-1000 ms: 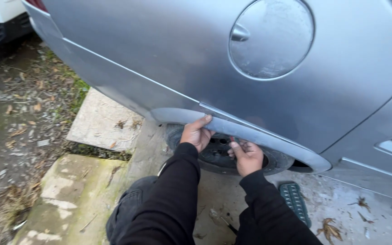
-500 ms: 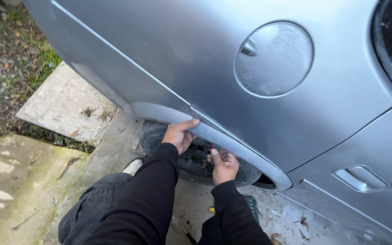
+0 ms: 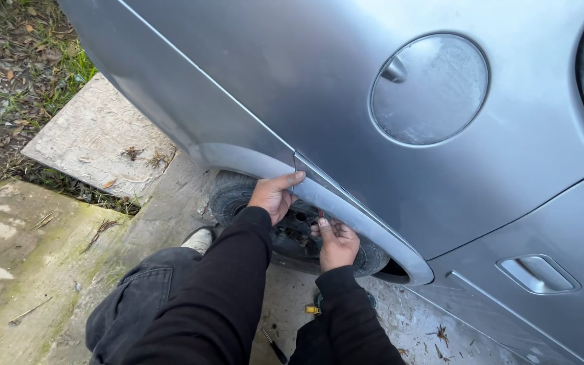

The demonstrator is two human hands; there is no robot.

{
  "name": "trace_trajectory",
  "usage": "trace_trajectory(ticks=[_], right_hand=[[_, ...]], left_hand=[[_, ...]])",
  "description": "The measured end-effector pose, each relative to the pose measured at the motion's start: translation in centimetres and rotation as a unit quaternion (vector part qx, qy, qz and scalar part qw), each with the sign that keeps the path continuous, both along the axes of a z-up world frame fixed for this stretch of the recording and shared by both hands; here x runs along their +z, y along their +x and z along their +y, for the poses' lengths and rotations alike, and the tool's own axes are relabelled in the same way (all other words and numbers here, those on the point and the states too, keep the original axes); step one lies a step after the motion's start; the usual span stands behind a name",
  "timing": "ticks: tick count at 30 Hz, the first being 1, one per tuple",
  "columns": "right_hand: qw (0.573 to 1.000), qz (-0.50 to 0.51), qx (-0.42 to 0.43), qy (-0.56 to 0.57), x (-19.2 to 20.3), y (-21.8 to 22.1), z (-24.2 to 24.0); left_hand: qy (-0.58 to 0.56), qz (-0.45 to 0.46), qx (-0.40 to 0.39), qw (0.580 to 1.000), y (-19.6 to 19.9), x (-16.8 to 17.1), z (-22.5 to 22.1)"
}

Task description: Repairing and securing a loose plastic trim piece on the rear fender of a car.

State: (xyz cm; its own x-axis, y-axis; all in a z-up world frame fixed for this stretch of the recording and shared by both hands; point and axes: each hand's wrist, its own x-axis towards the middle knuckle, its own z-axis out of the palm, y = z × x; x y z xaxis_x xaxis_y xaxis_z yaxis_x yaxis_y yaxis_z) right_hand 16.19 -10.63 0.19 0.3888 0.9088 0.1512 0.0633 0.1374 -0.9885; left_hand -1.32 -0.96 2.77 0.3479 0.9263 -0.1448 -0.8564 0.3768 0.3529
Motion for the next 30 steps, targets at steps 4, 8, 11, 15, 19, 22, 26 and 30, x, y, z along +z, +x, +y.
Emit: trace_trajectory(ticks=[4,8,11,15,19,22,26,30], right_hand=[[1.0,-0.006,-0.01,-0.001,0.7,-0.6,-0.3],[0.996,0.048,-0.081,-0.003,2.3,-1.3,0.2],[0.982,0.143,-0.122,0.014,2.2,-1.4,0.1],[0.959,0.243,-0.135,0.049,2.7,-1.8,0.4],[0.951,0.282,-0.109,0.066,1.4,-1.1,0.1],[0.944,0.311,-0.088,0.062,1.7,-1.2,0.1],[0.951,0.292,-0.098,0.007,0.3,-2.2,-0.9],[0.969,0.22,-0.08,-0.076,-2.1,-4.2,-0.9]], left_hand=[[-0.011,0.006,-0.018,1.0,-0.3,0.1,0.0],[0.009,-0.008,-0.022,1.0,-0.1,0.0,0.3],[0.005,-0.007,-0.018,1.0,0.1,-0.6,0.1],[-0.008,-0.001,-0.014,1.0,-0.1,0.0,0.1],[0.021,-0.009,-0.003,1.0,0.0,-0.5,0.0],[0.014,-0.003,0.004,1.0,-0.2,0.1,-0.1],[0.022,0.001,0.004,1.0,-0.1,-0.4,-0.2],[0.005,-0.011,-0.006,1.0,0.5,-1.3,0.4]])
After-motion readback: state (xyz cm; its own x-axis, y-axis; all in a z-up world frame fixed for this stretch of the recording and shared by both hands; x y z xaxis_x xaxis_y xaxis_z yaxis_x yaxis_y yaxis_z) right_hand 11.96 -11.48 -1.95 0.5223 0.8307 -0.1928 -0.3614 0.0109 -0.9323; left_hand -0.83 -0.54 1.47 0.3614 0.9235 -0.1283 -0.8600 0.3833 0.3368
